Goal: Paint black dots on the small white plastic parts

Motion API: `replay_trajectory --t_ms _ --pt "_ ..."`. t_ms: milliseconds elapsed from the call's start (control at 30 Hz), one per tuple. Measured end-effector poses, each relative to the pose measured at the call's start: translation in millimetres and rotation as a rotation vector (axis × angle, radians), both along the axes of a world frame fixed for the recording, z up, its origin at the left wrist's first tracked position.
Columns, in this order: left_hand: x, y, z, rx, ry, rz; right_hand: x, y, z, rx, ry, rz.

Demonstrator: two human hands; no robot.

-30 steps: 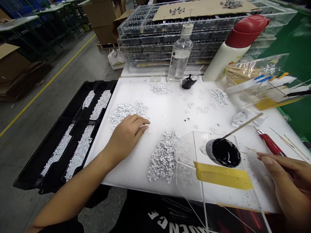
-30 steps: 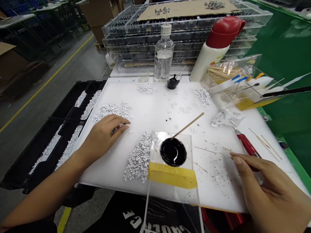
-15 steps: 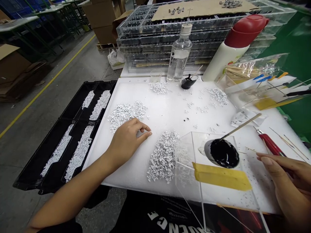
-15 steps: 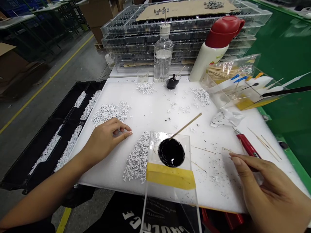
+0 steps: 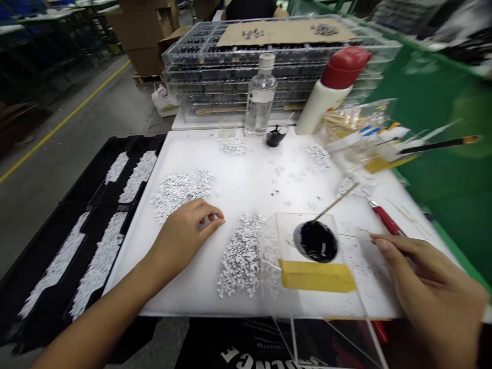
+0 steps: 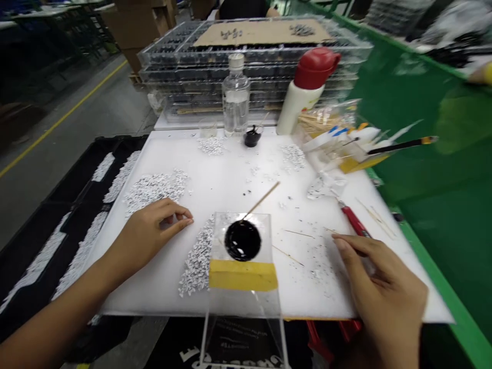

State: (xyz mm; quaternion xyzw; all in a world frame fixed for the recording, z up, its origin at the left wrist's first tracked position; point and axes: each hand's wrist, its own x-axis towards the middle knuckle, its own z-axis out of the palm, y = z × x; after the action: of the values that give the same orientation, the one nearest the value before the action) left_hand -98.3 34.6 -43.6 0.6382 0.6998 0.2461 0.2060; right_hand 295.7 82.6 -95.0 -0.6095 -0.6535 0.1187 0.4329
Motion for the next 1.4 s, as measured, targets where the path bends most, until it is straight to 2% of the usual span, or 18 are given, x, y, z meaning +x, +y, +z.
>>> replay_trajectory --t_ms 267,600,767,1000,1167,1267,1400 --pt "-0.2 -0.9 -3.4 0.095 -0.02 -0.004 3.3 4.3 7.0 0.081 -0.064 0.12" --pt "-2.2 -3.0 4.6 0.202 0.004 0.165 3.0 5.9 3.7 0.122 -0.092 0.174" --pt "-0.3 -5.1 5.2 0.262 0.024 0.162 -1.7 5.7 10.5 0.117 -0.087 0.196" --pt "-5.3 -3.8 -0.4 0.283 0.058 0.12 -21.7 1.0 26.2 0.053 -0.012 0.341" --pt "-7.6 -3.7 -2.0 0.304 0.066 0.088 -37.6 6.5 28.5 0.034 0.039 0.403" --pt "-8.4 -2.9 -2.6 0.32 0.069 0.081 -42.0 8.7 26.6 0.054 0.074 0.369" --pt "-8.3 -1.5 -3.2 0.334 0.078 0.087 -39.8 7.6 23.1 0.11 0.162 0.182"
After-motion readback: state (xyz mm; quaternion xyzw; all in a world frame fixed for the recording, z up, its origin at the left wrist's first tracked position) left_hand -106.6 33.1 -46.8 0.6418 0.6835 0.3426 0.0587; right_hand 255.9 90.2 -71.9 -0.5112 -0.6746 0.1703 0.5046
